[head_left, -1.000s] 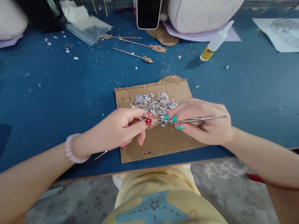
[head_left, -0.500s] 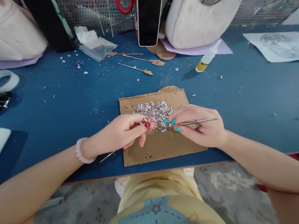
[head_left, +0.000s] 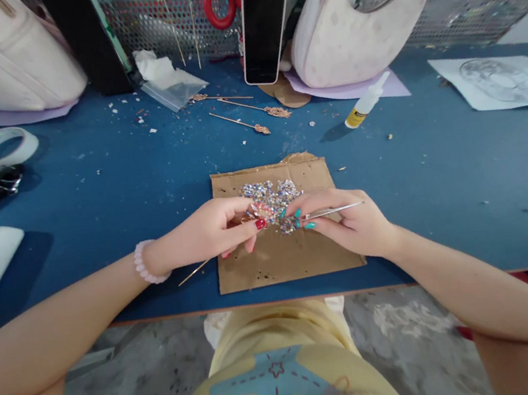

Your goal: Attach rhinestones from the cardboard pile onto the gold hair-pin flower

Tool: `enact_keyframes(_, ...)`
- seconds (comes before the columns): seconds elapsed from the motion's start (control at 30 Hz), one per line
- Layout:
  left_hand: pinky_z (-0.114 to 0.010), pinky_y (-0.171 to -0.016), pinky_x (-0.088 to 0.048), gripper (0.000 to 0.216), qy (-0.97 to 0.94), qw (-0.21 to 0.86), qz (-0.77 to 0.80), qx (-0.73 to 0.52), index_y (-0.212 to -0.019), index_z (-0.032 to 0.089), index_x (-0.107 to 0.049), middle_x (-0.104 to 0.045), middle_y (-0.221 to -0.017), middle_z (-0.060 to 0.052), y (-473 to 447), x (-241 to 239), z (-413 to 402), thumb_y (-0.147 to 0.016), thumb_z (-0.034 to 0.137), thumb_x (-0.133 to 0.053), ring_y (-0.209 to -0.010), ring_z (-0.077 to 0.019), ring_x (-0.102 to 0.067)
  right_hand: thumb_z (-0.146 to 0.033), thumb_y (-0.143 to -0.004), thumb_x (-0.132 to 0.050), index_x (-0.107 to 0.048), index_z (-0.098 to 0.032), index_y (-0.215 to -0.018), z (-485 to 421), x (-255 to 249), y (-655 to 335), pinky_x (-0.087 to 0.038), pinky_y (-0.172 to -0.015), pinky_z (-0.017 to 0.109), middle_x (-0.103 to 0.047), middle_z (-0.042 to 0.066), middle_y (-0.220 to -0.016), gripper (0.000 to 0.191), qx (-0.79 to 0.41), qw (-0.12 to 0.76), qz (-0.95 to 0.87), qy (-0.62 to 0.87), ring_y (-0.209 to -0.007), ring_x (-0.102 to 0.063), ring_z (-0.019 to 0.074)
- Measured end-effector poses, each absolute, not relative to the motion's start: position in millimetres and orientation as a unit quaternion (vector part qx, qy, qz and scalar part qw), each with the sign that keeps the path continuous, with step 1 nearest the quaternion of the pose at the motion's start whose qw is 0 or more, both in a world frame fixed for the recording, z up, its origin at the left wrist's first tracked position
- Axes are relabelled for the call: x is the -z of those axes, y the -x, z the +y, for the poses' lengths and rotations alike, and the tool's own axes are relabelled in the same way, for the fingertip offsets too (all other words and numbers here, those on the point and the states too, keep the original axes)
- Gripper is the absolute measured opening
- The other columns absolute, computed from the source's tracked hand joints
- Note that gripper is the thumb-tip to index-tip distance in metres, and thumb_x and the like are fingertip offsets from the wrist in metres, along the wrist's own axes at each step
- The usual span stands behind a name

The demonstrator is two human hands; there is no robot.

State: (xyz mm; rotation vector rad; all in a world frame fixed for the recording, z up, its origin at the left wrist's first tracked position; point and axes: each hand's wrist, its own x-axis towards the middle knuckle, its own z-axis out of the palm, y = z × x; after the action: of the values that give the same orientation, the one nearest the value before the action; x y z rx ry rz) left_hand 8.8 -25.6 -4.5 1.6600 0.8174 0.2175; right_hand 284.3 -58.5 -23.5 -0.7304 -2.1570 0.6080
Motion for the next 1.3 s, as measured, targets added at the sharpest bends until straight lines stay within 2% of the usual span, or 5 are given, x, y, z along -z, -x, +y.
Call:
enact_keyframes(0.17,-0.018,-0.046,-0.042,0.013,-0.714,0.593,0.358,-0.097,-0.107,0.019,-0.065,-0.072,-0.072,0.001,-8.4,3.3,-25.5,-0.097,0.026,-0.060,-0.046,-0.0071,-0.053,-0.020,-0.106,-0.058,-0.070,-0.019,-0.104,-56.8,23.0,-284.6,-0.062,-0.079,0.030,-0.081,0.005,-0.092,0.012,-0.224,0.330,-0.875,0.273,-0.085,-0.077,0.0162)
enact_keyframes(0.43,-0.018,-0.047,-0.041,0.016,-0.719,0.593,0.348,-0.099,-0.108,0.018,-0.064,-0.072,-0.075,0.001,-6.5,6.3,-24.5,-0.104,0.030,-0.055,-0.048,-0.0063,-0.054,-0.020,-0.108,-0.055,-0.065,-0.019,-0.104,-51.6,13.9,-293.0,-0.061,-0.081,0.027,-0.079,0.005,-0.093,0.011,-0.218,0.284,-0.900,0.247,-0.087,-0.076,0.0143)
enact_keyframes(0.67,-0.018,-0.047,-0.042,0.014,-0.720,0.593,0.347,-0.097,-0.107,0.019,-0.064,-0.073,-0.076,0.001,-5.4,8.1,-24.4,-0.104,0.030,-0.055,-0.048,-0.0070,-0.055,-0.015,-0.103,-0.055,-0.062,-0.021,-0.098,-52.0,2.2,-295.3,-0.054,-0.071,0.026,-0.075,0.002,-0.086,0.011,-0.224,0.234,-0.921,0.217,-0.077,-0.069,0.0144)
enact_keyframes(1.13,-0.018,-0.048,-0.043,0.016,-0.735,0.566,0.364,-0.081,-0.110,0.018,-0.066,-0.072,-0.074,0.002,-8.6,3.0,-24.0,-0.099,0.029,-0.060,-0.048,-0.0067,-0.054,-0.024,-0.107,-0.059,-0.067,-0.019,-0.094,-50.1,4.6,-296.9,-0.053,-0.074,0.029,-0.073,0.004,-0.086,0.016,-0.252,0.163,-0.928,0.220,-0.079,-0.065,0.0151)
enact_keyframes(1.3,-0.017,-0.047,-0.042,0.015,-0.736,0.569,0.357,-0.086,-0.108,0.018,-0.065,-0.071,-0.072,0.003,-9.7,3.5,-24.7,-0.098,0.027,-0.060,-0.047,-0.0064,-0.053,-0.028,-0.107,-0.063,-0.071,-0.017,-0.092,-48.3,7.4,-298.3,-0.054,-0.074,0.029,-0.073,0.004,-0.086,0.021,-0.260,0.177,-0.925,0.213,-0.079,-0.067,0.0155)
